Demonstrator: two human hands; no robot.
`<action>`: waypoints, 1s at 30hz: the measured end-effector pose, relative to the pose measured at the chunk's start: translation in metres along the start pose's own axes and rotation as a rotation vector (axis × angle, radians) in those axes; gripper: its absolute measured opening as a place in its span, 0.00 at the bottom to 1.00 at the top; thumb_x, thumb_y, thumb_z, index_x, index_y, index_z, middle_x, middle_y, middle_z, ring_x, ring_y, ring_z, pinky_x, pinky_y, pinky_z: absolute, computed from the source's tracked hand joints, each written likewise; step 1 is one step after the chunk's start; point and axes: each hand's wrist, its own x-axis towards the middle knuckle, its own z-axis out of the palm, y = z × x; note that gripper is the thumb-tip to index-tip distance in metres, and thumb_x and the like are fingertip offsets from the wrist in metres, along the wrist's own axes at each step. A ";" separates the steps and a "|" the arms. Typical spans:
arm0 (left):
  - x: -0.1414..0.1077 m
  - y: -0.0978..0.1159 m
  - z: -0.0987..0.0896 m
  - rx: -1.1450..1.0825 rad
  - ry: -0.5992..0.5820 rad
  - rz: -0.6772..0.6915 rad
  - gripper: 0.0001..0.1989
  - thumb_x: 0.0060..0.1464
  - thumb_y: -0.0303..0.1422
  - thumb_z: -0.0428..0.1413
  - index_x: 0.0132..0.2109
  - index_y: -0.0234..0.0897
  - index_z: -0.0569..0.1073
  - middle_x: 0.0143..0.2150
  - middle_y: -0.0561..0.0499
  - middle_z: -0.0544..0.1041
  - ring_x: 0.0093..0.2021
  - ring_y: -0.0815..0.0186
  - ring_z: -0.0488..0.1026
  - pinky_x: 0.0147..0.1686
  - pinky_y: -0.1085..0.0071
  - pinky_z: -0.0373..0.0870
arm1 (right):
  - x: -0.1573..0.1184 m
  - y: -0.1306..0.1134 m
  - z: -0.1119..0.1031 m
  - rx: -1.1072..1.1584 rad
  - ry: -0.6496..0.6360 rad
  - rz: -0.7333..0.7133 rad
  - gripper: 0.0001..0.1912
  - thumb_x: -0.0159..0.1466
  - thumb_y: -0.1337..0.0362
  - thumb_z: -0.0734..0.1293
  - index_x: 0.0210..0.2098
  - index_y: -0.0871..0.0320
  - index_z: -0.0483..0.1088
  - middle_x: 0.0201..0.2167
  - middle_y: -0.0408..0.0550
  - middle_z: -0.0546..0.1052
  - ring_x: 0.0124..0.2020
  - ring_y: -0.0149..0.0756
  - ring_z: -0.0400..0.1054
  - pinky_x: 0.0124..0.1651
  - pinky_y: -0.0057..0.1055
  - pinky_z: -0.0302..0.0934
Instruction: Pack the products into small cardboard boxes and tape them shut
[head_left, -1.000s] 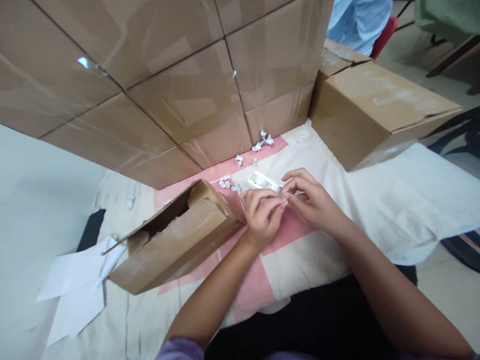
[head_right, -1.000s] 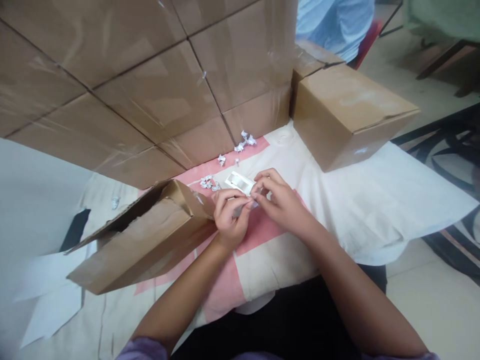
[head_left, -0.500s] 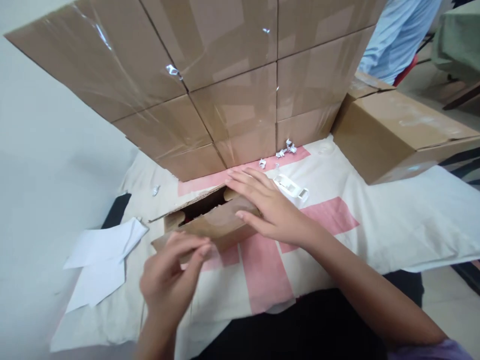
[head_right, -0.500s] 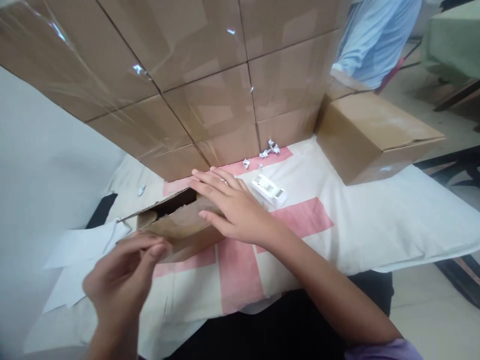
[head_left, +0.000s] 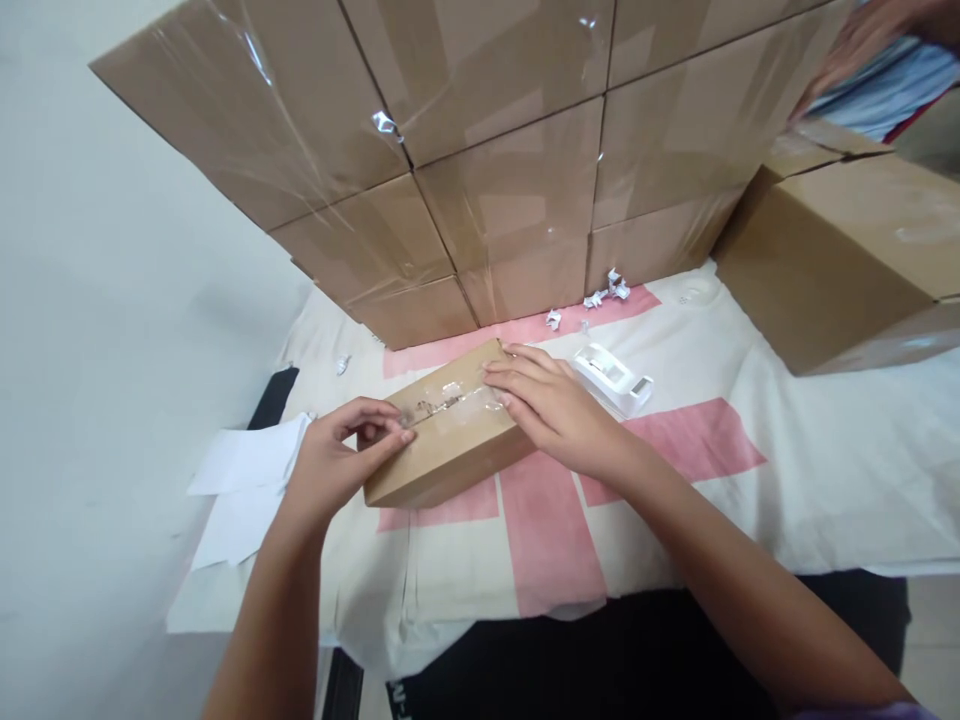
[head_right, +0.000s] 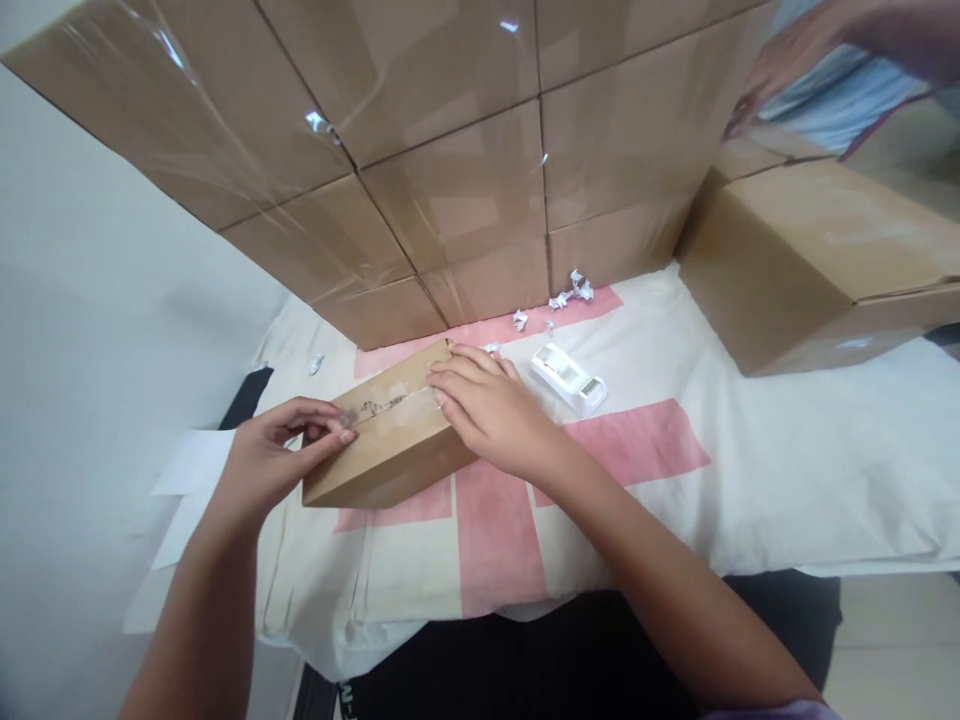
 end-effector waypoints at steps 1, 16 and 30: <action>0.000 0.001 0.001 0.036 -0.005 0.025 0.15 0.50 0.48 0.65 0.38 0.42 0.79 0.37 0.49 0.80 0.36 0.61 0.74 0.37 0.64 0.73 | 0.000 0.000 0.000 0.003 0.000 0.001 0.19 0.75 0.61 0.56 0.59 0.51 0.72 0.62 0.48 0.75 0.71 0.51 0.57 0.68 0.58 0.55; 0.007 -0.003 0.023 -0.097 0.019 -0.198 0.25 0.55 0.50 0.59 0.54 0.43 0.78 0.60 0.47 0.77 0.60 0.50 0.72 0.62 0.55 0.68 | -0.001 0.002 0.004 0.075 0.031 0.005 0.19 0.75 0.63 0.56 0.58 0.51 0.73 0.62 0.47 0.75 0.71 0.49 0.55 0.71 0.59 0.53; 0.022 -0.011 0.021 -0.088 0.009 -0.100 0.23 0.57 0.51 0.56 0.52 0.43 0.79 0.58 0.47 0.79 0.59 0.51 0.73 0.62 0.57 0.67 | -0.002 0.047 -0.057 0.108 0.259 0.177 0.14 0.70 0.63 0.62 0.50 0.53 0.77 0.52 0.51 0.79 0.53 0.43 0.73 0.54 0.42 0.69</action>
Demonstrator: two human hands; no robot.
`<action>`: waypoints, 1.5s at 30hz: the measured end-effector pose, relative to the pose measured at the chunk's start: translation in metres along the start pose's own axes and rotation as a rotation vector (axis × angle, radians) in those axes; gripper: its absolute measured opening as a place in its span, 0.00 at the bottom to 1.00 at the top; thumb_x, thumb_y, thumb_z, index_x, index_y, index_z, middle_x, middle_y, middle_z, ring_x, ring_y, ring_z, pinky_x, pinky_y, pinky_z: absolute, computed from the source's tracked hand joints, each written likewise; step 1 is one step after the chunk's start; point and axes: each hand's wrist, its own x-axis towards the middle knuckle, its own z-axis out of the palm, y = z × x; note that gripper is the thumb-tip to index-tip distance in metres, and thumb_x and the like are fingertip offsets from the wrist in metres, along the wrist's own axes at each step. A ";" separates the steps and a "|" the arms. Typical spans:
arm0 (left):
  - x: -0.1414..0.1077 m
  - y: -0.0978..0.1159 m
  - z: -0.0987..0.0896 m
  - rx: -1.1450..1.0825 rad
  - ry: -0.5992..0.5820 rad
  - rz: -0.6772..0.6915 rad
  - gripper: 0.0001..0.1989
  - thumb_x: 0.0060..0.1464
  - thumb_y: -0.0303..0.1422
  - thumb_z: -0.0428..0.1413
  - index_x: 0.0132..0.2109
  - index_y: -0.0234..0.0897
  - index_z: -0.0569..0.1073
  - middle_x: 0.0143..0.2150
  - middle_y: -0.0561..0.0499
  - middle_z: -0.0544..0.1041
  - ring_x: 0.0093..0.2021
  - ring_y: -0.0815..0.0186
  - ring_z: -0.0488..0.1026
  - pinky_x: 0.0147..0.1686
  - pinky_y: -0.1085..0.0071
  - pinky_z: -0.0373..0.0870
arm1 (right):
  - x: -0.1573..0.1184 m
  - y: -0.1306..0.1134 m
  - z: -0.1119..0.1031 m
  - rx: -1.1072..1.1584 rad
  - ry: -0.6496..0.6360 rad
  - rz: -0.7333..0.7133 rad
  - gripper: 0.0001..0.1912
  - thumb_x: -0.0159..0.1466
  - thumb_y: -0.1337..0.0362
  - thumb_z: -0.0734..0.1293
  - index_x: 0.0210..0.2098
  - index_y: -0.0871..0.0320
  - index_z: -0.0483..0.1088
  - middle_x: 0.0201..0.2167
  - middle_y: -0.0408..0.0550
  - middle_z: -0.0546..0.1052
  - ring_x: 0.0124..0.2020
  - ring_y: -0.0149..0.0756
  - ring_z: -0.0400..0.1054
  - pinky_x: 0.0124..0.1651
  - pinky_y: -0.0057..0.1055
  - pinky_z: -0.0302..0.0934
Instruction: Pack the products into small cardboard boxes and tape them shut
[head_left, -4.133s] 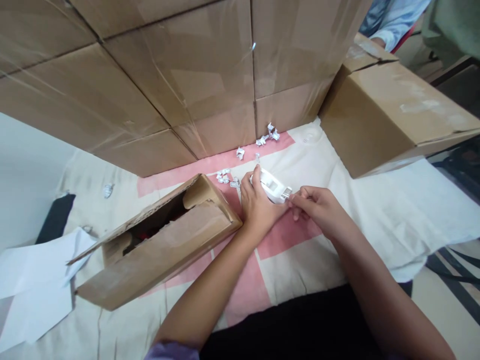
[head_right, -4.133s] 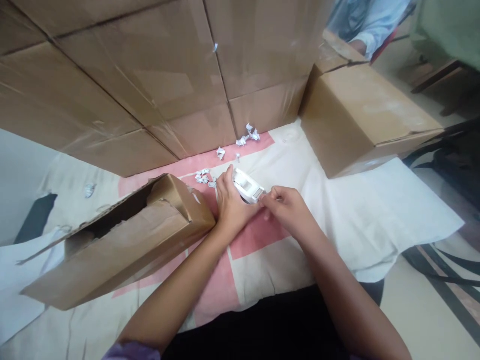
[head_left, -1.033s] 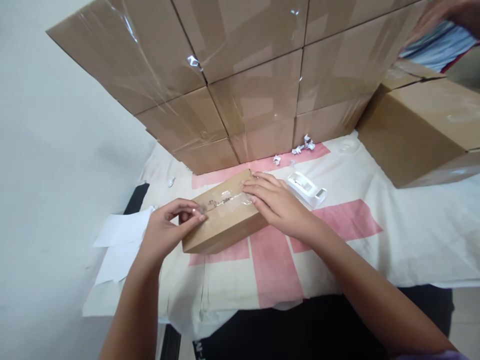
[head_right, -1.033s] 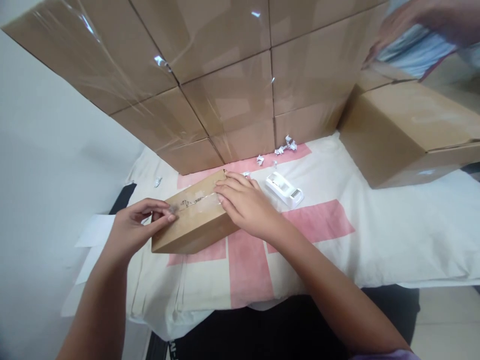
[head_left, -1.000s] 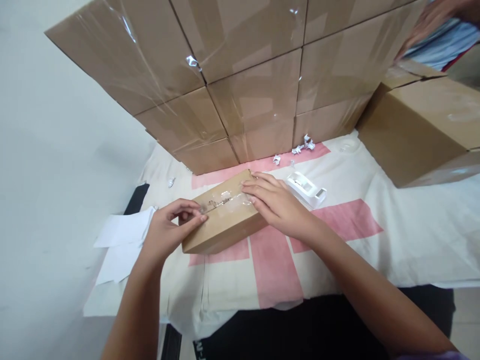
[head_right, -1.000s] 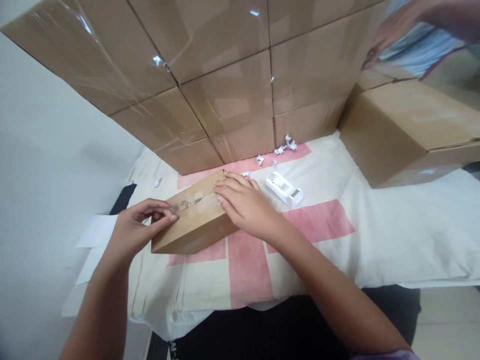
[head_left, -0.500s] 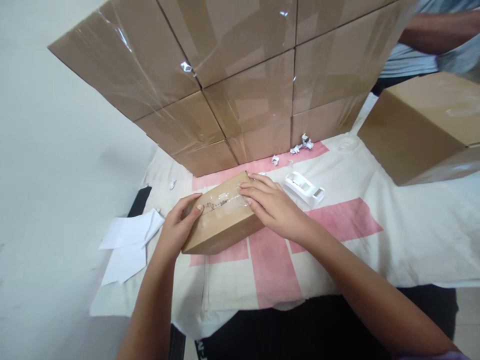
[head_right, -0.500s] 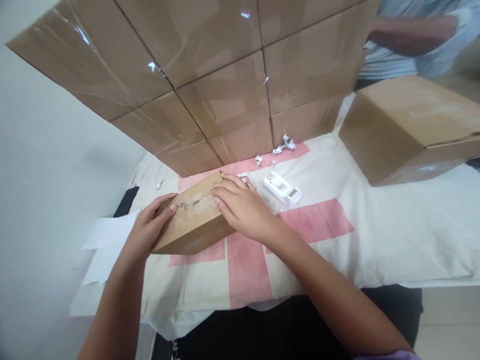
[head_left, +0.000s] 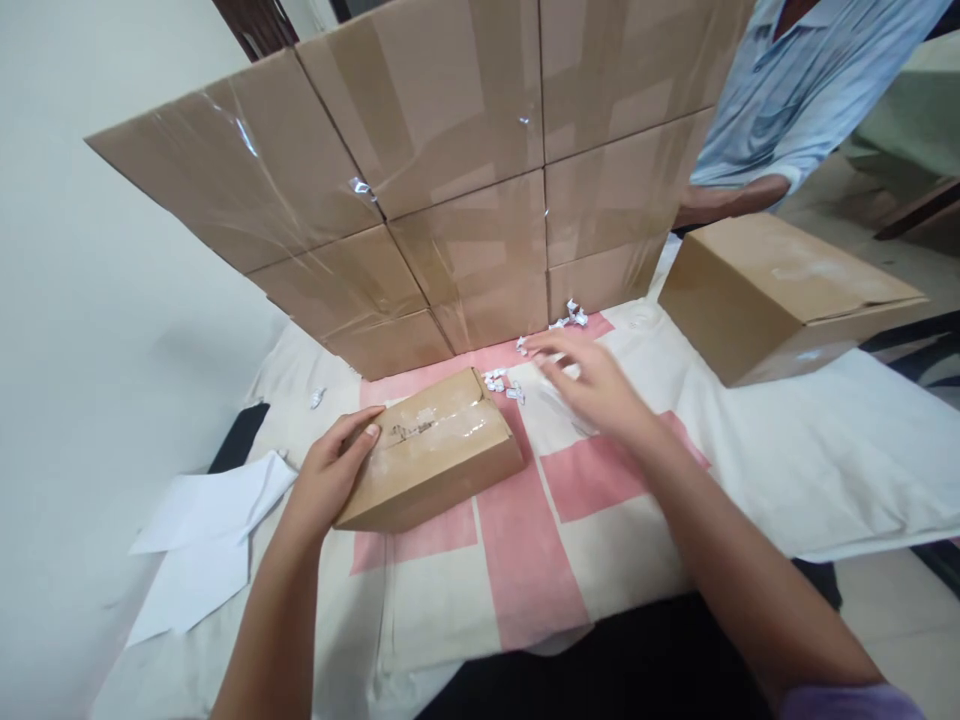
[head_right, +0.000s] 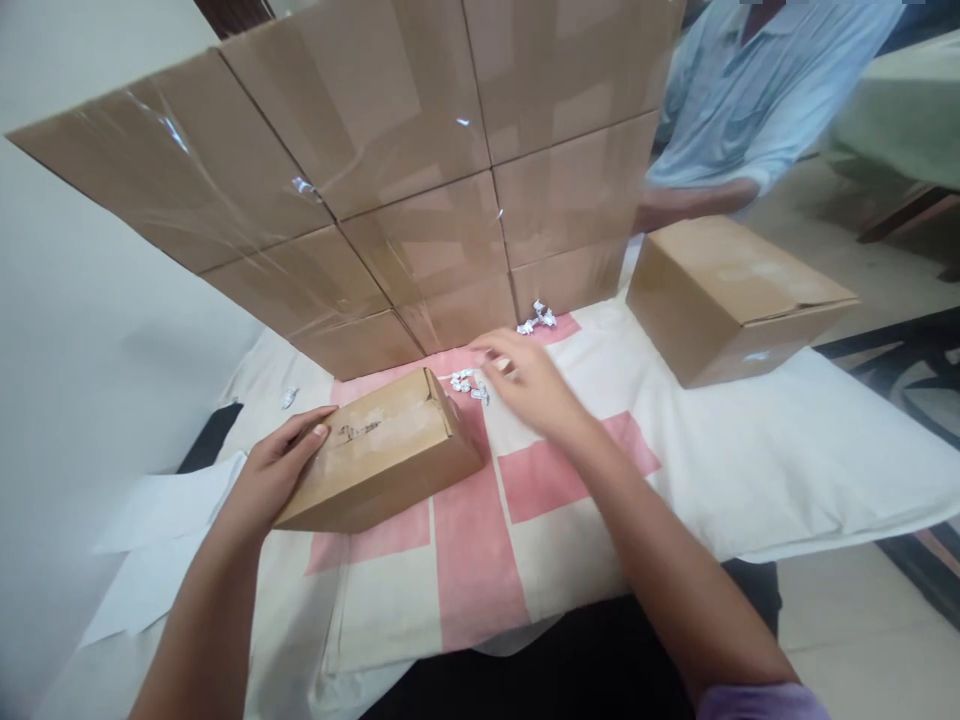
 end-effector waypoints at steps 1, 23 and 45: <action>0.002 -0.001 0.000 0.007 -0.003 0.015 0.23 0.58 0.51 0.56 0.52 0.43 0.79 0.57 0.47 0.79 0.59 0.51 0.73 0.62 0.57 0.67 | 0.010 0.018 -0.014 -0.068 0.059 0.036 0.14 0.69 0.66 0.61 0.47 0.54 0.78 0.48 0.51 0.80 0.49 0.43 0.74 0.53 0.41 0.68; 0.010 -0.007 0.003 0.069 0.072 -0.064 0.25 0.55 0.53 0.56 0.50 0.42 0.81 0.56 0.49 0.80 0.61 0.50 0.72 0.64 0.58 0.67 | 0.034 0.159 0.005 -0.069 0.137 0.016 0.08 0.70 0.62 0.60 0.39 0.55 0.70 0.23 0.41 0.71 0.25 0.35 0.66 0.35 0.32 0.61; 0.008 -0.007 0.005 0.061 0.114 -0.115 0.24 0.53 0.52 0.58 0.49 0.42 0.81 0.56 0.48 0.80 0.62 0.48 0.71 0.63 0.56 0.67 | 0.033 0.167 0.009 0.042 0.077 -0.002 0.39 0.66 0.69 0.59 0.74 0.51 0.47 0.42 0.49 0.74 0.31 0.36 0.64 0.43 0.38 0.67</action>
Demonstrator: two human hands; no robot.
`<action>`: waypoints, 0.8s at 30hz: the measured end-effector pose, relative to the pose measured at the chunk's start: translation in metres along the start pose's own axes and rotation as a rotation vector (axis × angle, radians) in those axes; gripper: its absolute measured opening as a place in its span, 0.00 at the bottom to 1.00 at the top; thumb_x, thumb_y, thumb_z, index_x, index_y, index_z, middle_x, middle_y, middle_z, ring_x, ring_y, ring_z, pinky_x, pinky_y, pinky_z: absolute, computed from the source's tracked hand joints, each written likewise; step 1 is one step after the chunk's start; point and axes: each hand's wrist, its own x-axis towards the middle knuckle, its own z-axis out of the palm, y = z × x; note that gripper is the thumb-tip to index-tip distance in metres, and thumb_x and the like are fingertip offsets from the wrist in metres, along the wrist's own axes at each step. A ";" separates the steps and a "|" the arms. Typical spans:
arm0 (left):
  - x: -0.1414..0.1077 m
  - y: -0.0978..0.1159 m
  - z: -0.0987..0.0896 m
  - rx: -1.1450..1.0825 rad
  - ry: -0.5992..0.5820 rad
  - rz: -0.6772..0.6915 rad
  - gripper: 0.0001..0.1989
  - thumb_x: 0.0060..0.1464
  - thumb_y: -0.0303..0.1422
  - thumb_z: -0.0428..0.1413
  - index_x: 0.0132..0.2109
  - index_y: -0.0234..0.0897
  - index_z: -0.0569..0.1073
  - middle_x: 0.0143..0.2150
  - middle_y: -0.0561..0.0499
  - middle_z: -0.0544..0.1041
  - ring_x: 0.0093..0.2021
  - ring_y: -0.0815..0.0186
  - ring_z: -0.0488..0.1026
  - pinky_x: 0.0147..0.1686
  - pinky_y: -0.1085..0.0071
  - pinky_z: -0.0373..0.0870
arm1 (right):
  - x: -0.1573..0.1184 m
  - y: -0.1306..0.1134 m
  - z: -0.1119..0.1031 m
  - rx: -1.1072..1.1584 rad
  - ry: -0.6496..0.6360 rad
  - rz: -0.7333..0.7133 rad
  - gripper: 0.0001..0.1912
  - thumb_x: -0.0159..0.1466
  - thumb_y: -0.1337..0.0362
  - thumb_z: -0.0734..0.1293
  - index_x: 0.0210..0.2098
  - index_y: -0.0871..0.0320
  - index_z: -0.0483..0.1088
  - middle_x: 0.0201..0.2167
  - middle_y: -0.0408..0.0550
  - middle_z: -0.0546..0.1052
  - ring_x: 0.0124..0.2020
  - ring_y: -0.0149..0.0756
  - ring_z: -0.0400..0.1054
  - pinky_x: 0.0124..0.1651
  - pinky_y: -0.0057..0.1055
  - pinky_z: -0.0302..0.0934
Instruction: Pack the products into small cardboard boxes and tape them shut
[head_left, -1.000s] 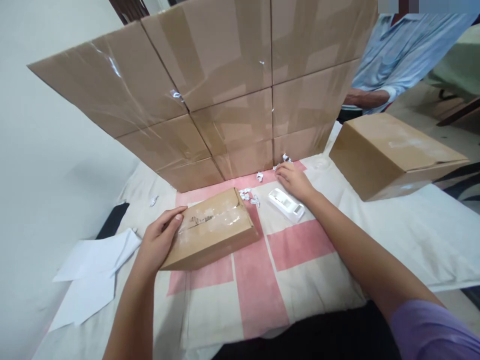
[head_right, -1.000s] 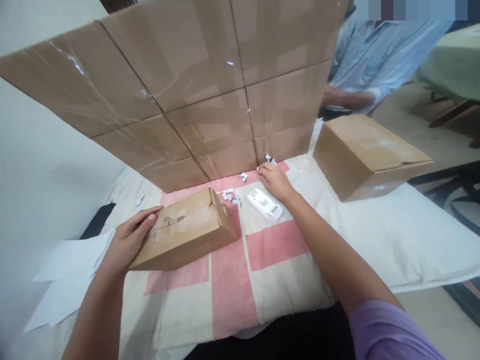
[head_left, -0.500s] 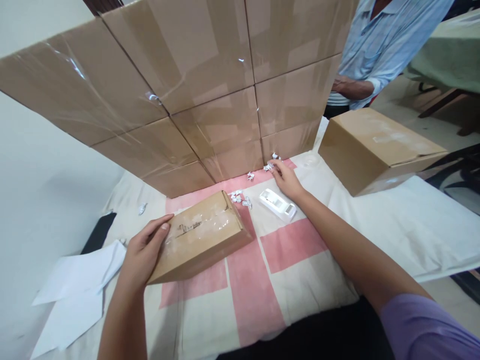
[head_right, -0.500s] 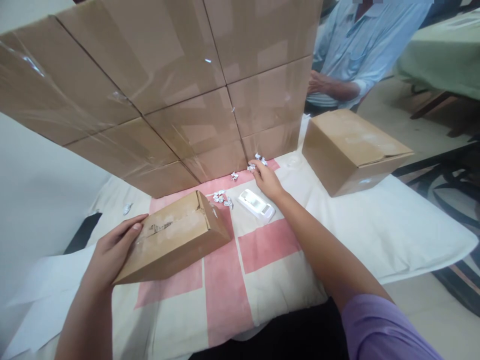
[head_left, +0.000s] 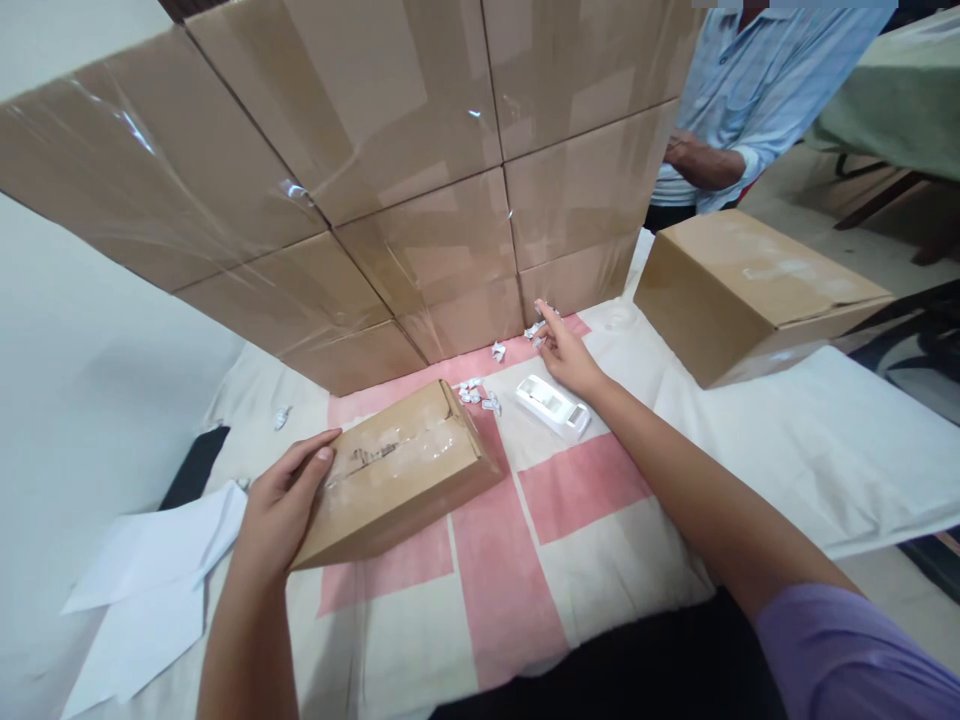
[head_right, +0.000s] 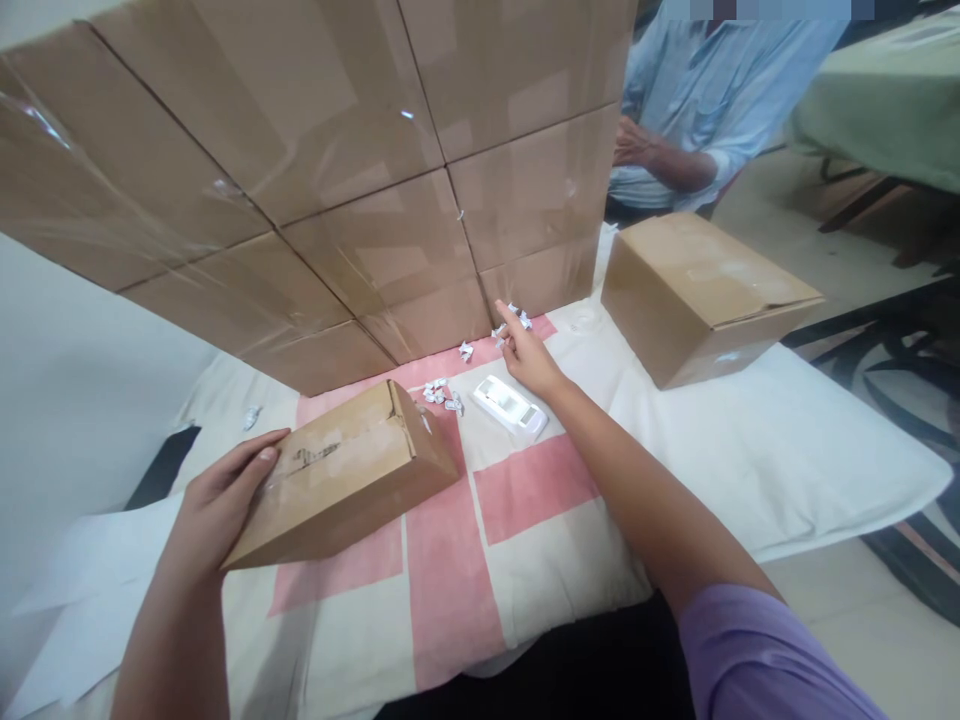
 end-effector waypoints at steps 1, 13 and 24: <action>0.000 0.000 0.000 0.000 0.000 -0.003 0.24 0.53 0.52 0.58 0.49 0.42 0.81 0.56 0.48 0.80 0.62 0.48 0.71 0.63 0.56 0.67 | 0.000 0.000 0.000 0.004 0.003 0.003 0.40 0.65 0.70 0.60 0.74 0.51 0.47 0.42 0.49 0.74 0.31 0.36 0.64 0.43 0.38 0.67; -0.002 0.000 0.000 0.005 0.006 -0.017 0.24 0.54 0.52 0.58 0.49 0.43 0.81 0.57 0.48 0.80 0.64 0.48 0.70 0.65 0.55 0.66 | -0.002 -0.008 -0.002 -0.069 0.040 0.017 0.20 0.70 0.58 0.61 0.59 0.54 0.72 0.25 0.41 0.69 0.27 0.36 0.63 0.38 0.35 0.64; -0.003 0.003 -0.001 0.002 0.030 -0.016 0.22 0.54 0.51 0.58 0.49 0.43 0.81 0.56 0.49 0.80 0.64 0.49 0.71 0.66 0.55 0.65 | 0.008 0.014 0.003 -0.133 0.008 -0.075 0.14 0.63 0.71 0.61 0.37 0.57 0.79 0.34 0.50 0.72 0.41 0.44 0.66 0.50 0.42 0.63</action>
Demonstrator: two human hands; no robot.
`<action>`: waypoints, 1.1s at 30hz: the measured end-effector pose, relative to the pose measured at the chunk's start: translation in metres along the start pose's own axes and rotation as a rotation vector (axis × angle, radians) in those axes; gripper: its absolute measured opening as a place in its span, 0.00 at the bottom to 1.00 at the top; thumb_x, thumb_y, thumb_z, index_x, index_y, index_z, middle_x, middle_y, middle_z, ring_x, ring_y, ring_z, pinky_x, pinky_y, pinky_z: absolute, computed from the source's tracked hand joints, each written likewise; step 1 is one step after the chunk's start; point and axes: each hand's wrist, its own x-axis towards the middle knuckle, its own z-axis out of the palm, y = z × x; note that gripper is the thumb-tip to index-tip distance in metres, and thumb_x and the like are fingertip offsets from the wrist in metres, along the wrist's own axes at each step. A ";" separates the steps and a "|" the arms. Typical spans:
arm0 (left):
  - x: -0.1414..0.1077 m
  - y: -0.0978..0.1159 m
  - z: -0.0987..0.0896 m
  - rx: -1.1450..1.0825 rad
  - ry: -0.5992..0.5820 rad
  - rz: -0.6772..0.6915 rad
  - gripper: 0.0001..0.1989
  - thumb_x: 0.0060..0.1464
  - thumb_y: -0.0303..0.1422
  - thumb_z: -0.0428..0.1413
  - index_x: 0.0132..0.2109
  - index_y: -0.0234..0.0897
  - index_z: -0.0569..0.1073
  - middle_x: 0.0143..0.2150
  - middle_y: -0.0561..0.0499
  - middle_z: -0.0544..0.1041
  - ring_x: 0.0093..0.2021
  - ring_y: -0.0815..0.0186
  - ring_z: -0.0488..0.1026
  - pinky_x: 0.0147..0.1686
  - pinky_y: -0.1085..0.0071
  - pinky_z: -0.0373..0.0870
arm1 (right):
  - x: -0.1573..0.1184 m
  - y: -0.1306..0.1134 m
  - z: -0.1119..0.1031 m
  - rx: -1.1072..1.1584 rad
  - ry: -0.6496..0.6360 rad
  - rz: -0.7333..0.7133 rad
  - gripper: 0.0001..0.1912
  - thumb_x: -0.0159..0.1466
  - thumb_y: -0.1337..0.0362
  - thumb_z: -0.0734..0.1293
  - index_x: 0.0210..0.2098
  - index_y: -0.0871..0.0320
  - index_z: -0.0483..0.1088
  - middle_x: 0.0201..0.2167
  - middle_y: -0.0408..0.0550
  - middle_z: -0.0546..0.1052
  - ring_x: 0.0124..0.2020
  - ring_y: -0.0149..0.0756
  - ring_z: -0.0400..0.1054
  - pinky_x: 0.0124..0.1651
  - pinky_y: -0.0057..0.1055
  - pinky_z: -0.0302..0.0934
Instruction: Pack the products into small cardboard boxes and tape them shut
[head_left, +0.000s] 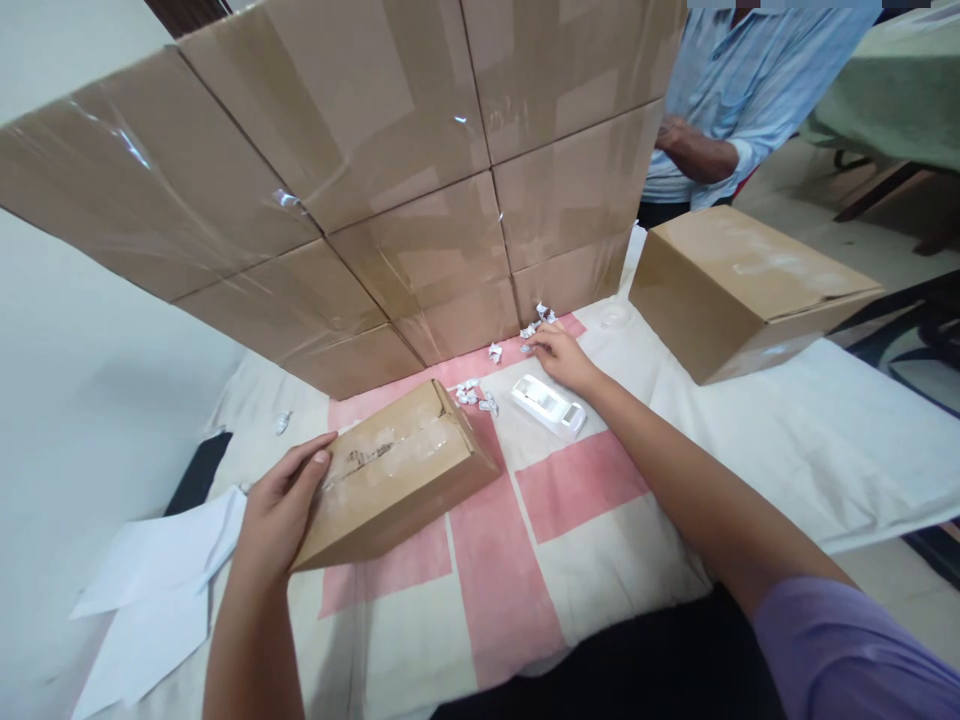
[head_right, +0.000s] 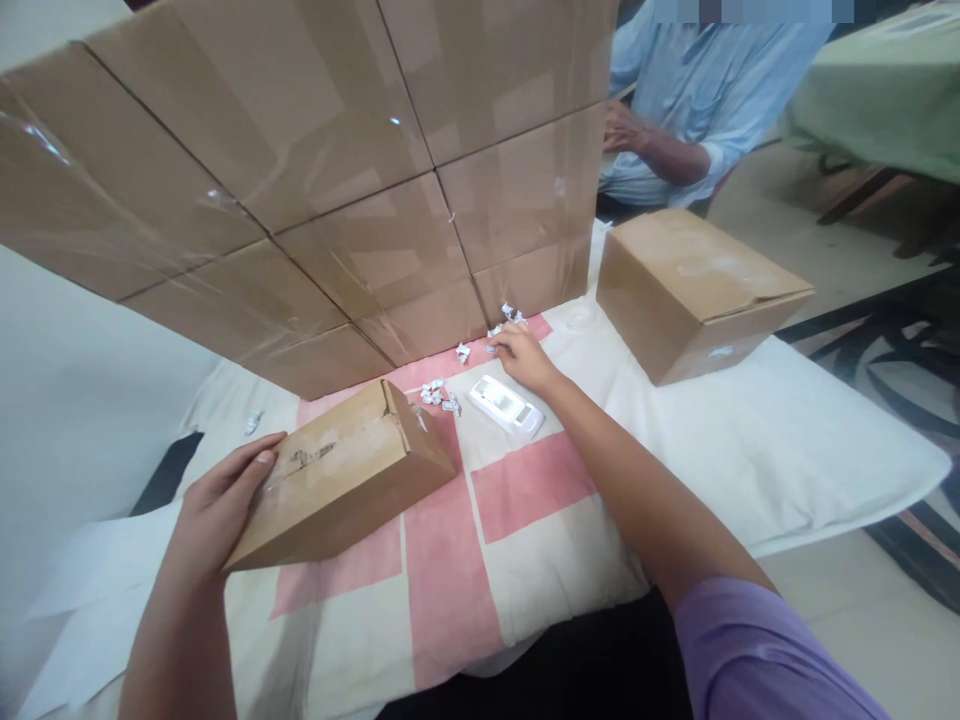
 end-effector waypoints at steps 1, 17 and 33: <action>0.000 0.000 0.000 -0.001 0.002 -0.003 0.22 0.53 0.51 0.58 0.49 0.43 0.81 0.57 0.49 0.80 0.64 0.49 0.70 0.66 0.55 0.65 | 0.000 0.001 0.001 0.001 0.000 -0.002 0.15 0.62 0.72 0.61 0.37 0.57 0.80 0.35 0.51 0.72 0.41 0.44 0.66 0.50 0.42 0.63; 0.000 -0.003 0.001 -0.004 0.012 -0.007 0.21 0.54 0.50 0.58 0.48 0.44 0.81 0.56 0.50 0.80 0.64 0.49 0.70 0.66 0.55 0.65 | -0.002 -0.009 -0.002 -0.033 0.016 0.042 0.16 0.62 0.71 0.64 0.42 0.55 0.82 0.33 0.50 0.79 0.40 0.45 0.69 0.48 0.42 0.66; -0.001 -0.004 0.001 0.001 0.013 0.020 0.21 0.56 0.50 0.57 0.49 0.43 0.81 0.57 0.49 0.80 0.64 0.49 0.71 0.66 0.55 0.66 | -0.004 -0.015 -0.004 -0.050 0.031 0.109 0.12 0.64 0.62 0.68 0.45 0.56 0.79 0.32 0.46 0.77 0.32 0.38 0.69 0.41 0.35 0.64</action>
